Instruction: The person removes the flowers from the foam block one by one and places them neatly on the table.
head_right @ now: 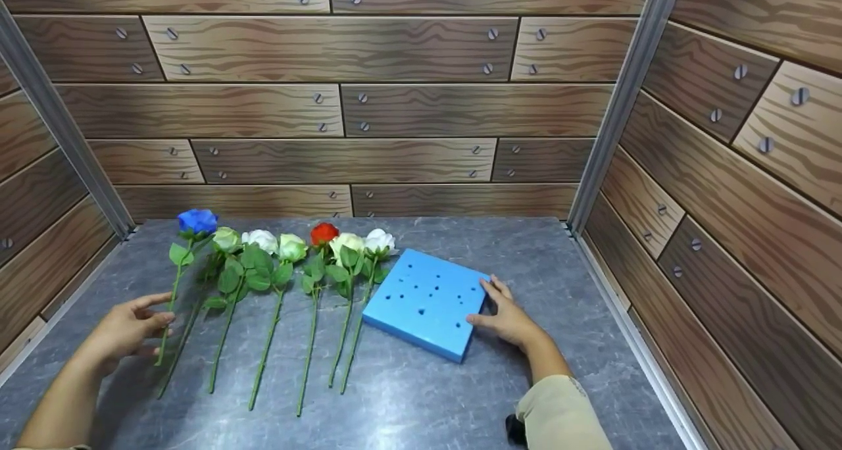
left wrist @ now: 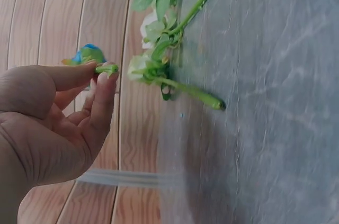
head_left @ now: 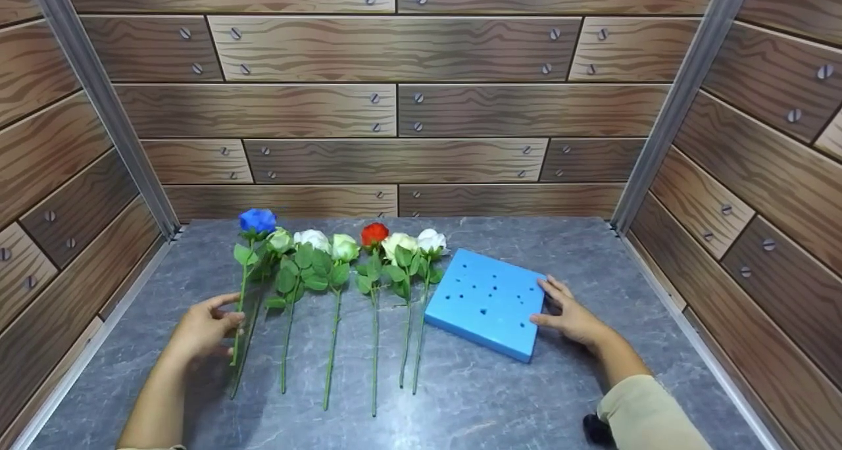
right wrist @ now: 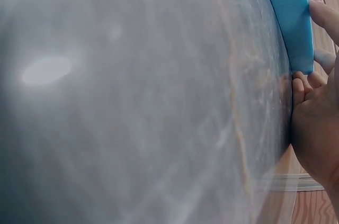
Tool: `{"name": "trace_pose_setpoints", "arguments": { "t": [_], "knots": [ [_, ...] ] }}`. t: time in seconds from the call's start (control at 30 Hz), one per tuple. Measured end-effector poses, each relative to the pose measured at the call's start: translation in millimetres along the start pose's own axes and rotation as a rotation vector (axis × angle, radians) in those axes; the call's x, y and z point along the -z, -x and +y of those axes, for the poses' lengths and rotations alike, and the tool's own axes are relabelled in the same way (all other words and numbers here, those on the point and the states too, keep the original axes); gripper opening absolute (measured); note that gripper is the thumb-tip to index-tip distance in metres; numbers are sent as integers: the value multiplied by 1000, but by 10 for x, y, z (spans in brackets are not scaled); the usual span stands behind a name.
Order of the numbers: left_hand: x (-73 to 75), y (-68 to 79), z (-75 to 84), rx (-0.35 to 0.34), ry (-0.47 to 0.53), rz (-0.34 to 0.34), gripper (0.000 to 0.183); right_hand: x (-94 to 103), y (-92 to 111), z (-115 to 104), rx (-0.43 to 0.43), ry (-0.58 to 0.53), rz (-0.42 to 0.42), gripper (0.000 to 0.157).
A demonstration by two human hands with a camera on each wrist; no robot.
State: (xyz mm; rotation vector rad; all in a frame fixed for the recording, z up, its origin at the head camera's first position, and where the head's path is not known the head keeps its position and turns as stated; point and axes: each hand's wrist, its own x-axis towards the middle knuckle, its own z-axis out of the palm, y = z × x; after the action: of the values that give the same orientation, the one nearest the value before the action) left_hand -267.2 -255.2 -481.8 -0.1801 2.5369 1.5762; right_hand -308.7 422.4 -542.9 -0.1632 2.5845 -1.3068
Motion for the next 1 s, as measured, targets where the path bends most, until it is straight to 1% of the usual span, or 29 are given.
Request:
{"name": "trace_pose_setpoints", "arguments": {
  "t": [0.23,0.4,0.57,0.77,0.9,1.0],
  "knots": [
    [147,-1,-110,35,33,-46,61,-2,-3,4,8,15,2,104],
    [227,-22,-197,87,13,-64,60,1,-9,10,7,5,5,103],
    [250,-48,-258,140,-38,-65,58,0,-12,13,20,13,-1,103],
    [251,-80,-283,177,-144,-64,58,-1,-9,18,16,3,-4,103],
    [245,-97,-298,158,-251,-55,57,1,-8,15,17,1,-2,103],
    [232,-107,-316,118,-343,-35,55,4,1,11,18,1,-1,103]
  ]
}}
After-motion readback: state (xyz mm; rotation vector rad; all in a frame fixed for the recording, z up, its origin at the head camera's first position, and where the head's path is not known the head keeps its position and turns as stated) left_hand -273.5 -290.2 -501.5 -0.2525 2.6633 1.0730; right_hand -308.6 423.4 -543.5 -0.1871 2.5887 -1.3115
